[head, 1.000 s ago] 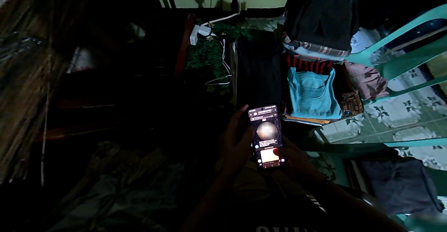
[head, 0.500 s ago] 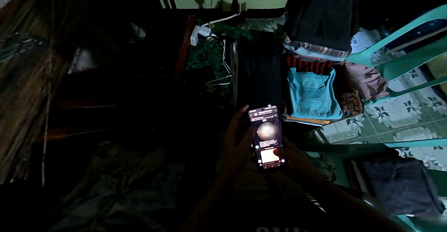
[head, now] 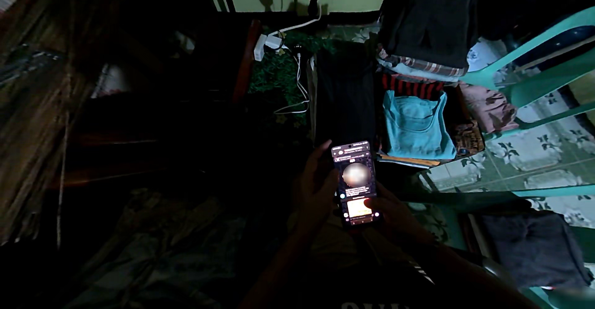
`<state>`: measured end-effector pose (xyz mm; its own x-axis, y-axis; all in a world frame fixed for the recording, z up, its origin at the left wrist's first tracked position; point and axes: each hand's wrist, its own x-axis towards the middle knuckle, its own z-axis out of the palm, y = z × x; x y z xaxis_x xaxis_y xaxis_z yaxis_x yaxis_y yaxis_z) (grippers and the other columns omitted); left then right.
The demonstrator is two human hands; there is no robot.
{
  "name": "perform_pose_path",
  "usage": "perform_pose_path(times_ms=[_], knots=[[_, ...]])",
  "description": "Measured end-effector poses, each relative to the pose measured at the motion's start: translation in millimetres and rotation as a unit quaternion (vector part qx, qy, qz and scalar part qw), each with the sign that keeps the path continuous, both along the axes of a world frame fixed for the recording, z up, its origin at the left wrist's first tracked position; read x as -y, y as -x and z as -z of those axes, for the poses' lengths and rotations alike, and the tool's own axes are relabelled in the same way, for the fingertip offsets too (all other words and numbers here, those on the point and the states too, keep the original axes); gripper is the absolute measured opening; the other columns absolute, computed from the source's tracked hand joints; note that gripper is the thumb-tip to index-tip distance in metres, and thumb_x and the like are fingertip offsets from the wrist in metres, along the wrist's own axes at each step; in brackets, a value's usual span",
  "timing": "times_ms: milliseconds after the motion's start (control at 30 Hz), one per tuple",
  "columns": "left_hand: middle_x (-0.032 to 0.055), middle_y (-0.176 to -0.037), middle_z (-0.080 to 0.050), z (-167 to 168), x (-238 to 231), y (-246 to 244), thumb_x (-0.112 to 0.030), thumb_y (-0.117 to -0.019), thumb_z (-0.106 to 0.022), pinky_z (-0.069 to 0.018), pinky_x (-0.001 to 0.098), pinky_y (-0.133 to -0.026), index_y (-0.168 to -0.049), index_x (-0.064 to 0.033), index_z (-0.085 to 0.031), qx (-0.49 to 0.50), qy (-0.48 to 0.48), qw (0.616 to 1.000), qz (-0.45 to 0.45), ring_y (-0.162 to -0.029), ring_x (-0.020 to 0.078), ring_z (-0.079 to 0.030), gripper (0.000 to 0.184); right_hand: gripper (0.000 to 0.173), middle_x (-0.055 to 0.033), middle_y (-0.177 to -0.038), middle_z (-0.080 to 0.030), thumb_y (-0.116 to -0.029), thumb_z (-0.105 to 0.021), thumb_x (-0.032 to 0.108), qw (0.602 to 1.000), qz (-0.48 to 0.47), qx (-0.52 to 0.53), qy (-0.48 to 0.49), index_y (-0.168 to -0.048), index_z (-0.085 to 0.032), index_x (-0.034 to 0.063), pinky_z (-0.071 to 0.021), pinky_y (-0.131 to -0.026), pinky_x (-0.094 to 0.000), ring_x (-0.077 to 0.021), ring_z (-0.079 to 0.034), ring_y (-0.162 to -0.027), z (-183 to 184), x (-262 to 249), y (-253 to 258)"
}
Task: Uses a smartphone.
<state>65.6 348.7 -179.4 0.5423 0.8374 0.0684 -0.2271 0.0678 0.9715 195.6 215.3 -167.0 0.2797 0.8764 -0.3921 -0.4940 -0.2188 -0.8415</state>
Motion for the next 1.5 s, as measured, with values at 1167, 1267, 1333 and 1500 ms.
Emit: perform_pose_path(times_ms=[1167,1267,1333,1500], knots=[[0.0104,-0.115,-0.071,3,0,0,-0.007,-0.0992,-0.055,-0.0612,0.034,-0.081,-0.149,-0.0115,-0.049,0.014,-0.004,1.0,0.012,-0.094,0.0185,-0.071,0.051,0.053,-0.0167,-0.128,-0.062,-0.0964,-0.046,0.003,1.0,0.003,-0.016,-0.007,-0.149,-0.037,0.0062,-0.0629,-0.08,-0.0453,-0.0276,-0.068,-0.106,23,5,-14],[0.0106,-0.116,-0.071,3,-1,0,-0.006,-0.0992,-0.055,-0.0611,0.0333,-0.083,-0.149,-0.0103,-0.049,0.015,-0.011,1.0,0.009,-0.096,0.0183,-0.071,0.051,0.055,-0.0169,-0.129,-0.061,-0.0962,-0.047,0.003,0.999,-0.014,-0.02,-0.023,-0.15,-0.036,0.0068,-0.0625,-0.081,-0.0464,-0.0281,-0.068,-0.108,24,6,-15],[0.0106,-0.117,-0.071,2,-1,0,-0.005,-0.0989,-0.055,-0.061,0.0335,-0.084,-0.149,-0.0098,-0.049,0.016,-0.01,1.0,0.009,-0.097,0.0181,-0.071,0.051,0.053,-0.014,-0.124,-0.064,-0.0954,-0.045,0.003,1.0,-0.005,-0.001,-0.004,-0.148,-0.038,0.0067,-0.0635,-0.078,-0.0437,-0.0253,-0.07,-0.103,10,2,-7],[0.0103,-0.115,-0.072,2,-1,0,-0.005,-0.099,-0.055,-0.0615,0.0338,-0.082,-0.149,-0.0107,-0.049,0.012,-0.008,1.0,0.009,-0.095,0.0179,-0.072,0.051,0.052,-0.0106,-0.121,-0.065,-0.0954,-0.045,0.001,1.0,0.005,0.004,0.011,-0.146,-0.036,0.0054,-0.0637,-0.077,-0.04,-0.0214,-0.07,-0.101,-3,-2,-1]])
